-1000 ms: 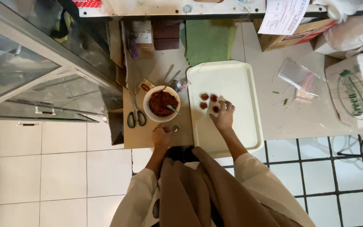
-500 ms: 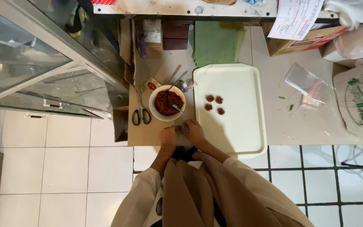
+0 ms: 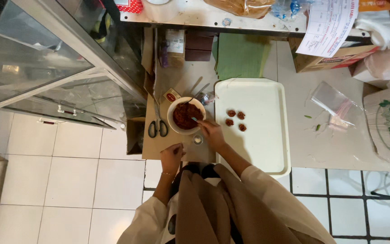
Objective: The person portions a red food paste from a white bowl onto a white tray using a small spoon and their fingers.
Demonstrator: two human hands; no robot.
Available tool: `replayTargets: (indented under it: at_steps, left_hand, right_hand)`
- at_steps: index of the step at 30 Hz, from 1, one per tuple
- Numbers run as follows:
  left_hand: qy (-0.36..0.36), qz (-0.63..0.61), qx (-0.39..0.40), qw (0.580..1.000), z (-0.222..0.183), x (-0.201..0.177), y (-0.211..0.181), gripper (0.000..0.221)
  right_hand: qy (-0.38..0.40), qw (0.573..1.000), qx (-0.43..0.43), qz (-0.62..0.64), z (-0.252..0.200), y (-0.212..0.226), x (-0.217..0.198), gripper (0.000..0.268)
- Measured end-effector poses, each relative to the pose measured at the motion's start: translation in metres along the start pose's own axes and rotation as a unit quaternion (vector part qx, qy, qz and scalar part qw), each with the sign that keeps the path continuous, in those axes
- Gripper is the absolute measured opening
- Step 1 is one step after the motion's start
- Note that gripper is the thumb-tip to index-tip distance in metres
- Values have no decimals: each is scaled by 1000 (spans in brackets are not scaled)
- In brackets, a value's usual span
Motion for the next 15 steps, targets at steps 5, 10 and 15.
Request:
replayTargets:
  at_steps: [5, 10, 15]
  left_hand:
    - [4, -265, -134, 955, -9, -33, -40, 30]
    - [-34, -438, -212, 873, -12, -35, -49, 32]
    - [-59, -536, -265, 799, -5, -37, -47, 38]
  right_hand:
    - [-107, 992, 7, -65, 18, 8, -13, 15]
    - [-152, 984, 27, -91, 6, -9, 28, 5]
    - [-150, 984, 95, -34, 2, -6, 37, 8]
Point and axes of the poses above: each hand's wrist, its own z-axis towards the middle knuckle, its own x-axis out of the palm, y = z × x, the point moved 1 cm from there along z, towards the middle knuckle, and after that the axes turned 14 degrees about -z, right-handed, at the moved point
